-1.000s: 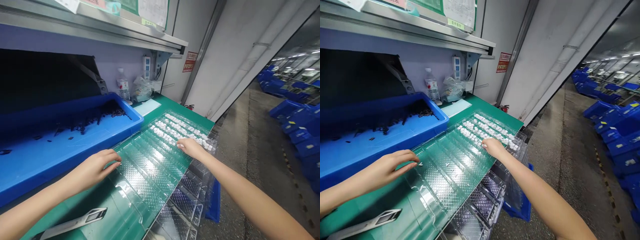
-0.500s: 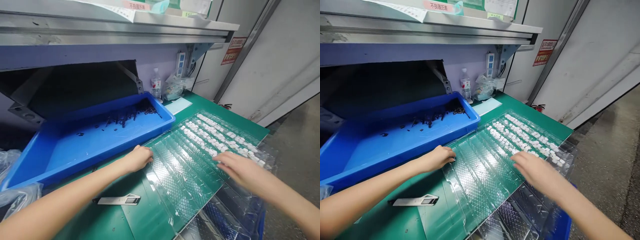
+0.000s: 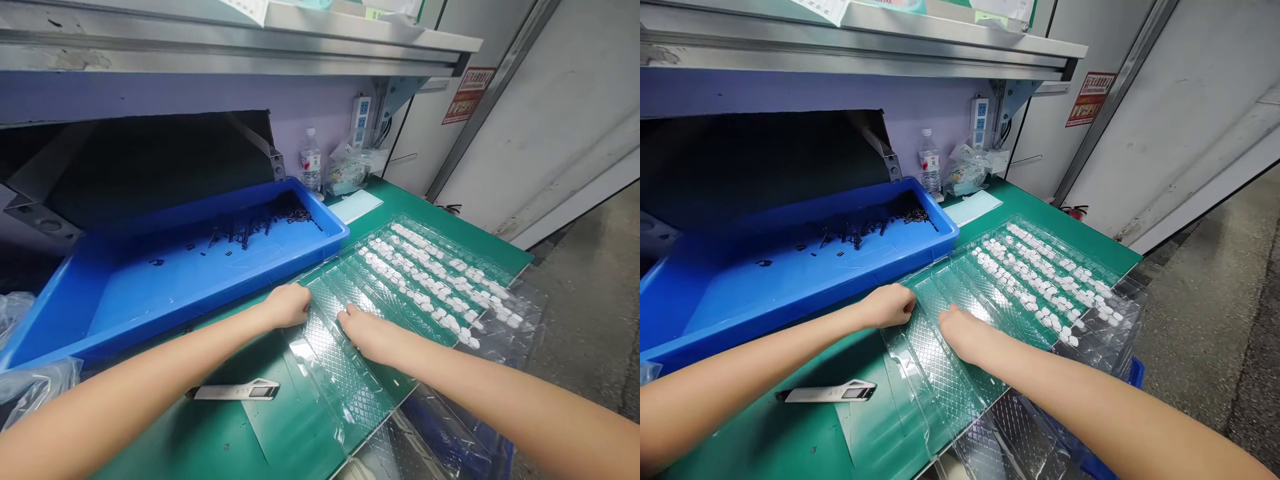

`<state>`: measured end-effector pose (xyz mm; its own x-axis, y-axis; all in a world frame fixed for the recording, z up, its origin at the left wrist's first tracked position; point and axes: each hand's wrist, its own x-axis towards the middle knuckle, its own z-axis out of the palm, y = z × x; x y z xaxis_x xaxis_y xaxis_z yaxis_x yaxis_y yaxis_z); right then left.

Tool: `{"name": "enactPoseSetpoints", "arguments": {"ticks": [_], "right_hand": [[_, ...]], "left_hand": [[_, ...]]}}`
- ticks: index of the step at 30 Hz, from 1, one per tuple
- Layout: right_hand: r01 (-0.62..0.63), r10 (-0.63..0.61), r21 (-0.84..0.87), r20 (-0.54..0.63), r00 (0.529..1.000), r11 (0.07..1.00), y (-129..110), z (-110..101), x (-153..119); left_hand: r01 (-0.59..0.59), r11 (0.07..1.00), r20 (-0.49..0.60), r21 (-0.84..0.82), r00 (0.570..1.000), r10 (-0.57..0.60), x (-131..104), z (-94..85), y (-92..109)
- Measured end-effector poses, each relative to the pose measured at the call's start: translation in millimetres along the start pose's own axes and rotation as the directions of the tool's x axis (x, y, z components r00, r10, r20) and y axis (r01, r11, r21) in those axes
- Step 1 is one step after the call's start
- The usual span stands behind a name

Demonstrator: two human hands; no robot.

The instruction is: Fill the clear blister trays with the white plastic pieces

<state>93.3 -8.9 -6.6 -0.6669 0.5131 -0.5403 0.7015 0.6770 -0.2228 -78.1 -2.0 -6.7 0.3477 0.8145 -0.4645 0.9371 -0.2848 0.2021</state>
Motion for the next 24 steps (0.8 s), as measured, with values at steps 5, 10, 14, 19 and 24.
{"name": "enactPoseSetpoints", "arguments": {"ticks": [5, 10, 14, 19, 24], "right_hand": [[0.026, -0.026, -0.015, 0.038, 0.999, 1.0, 2.0, -6.8, 10.3], [0.063, -0.061, -0.024, 0.061, 0.996, 0.998, 7.0, -10.8, 16.4], [0.073, -0.073, -0.008, 0.051, 0.996, 0.997, 9.5, -12.2, 18.0], [0.052, -0.049, 0.056, -0.047, 0.998, 0.997, 10.1, -6.2, 16.6], [0.045, -0.006, 0.222, -0.172, 0.985, 0.974, 16.4, -9.8, -3.9]], "left_hand": [[-0.154, 0.969, -0.07, -0.193, 0.987, 0.143, -18.2, -20.5, 8.6], [-0.3, 0.866, -0.066, -0.399, 0.952, 0.299, -40.4, -16.4, 26.0], [-0.28, 0.927, -0.068, -0.248, 0.96, 0.271, -43.7, 8.9, 32.6], [-0.325, 0.925, -0.082, -0.196, 0.946, 0.315, -48.6, 24.9, 29.0], [-0.318, 0.923, -0.125, -0.216, 0.947, 0.297, -56.1, 23.9, 22.7]]}}
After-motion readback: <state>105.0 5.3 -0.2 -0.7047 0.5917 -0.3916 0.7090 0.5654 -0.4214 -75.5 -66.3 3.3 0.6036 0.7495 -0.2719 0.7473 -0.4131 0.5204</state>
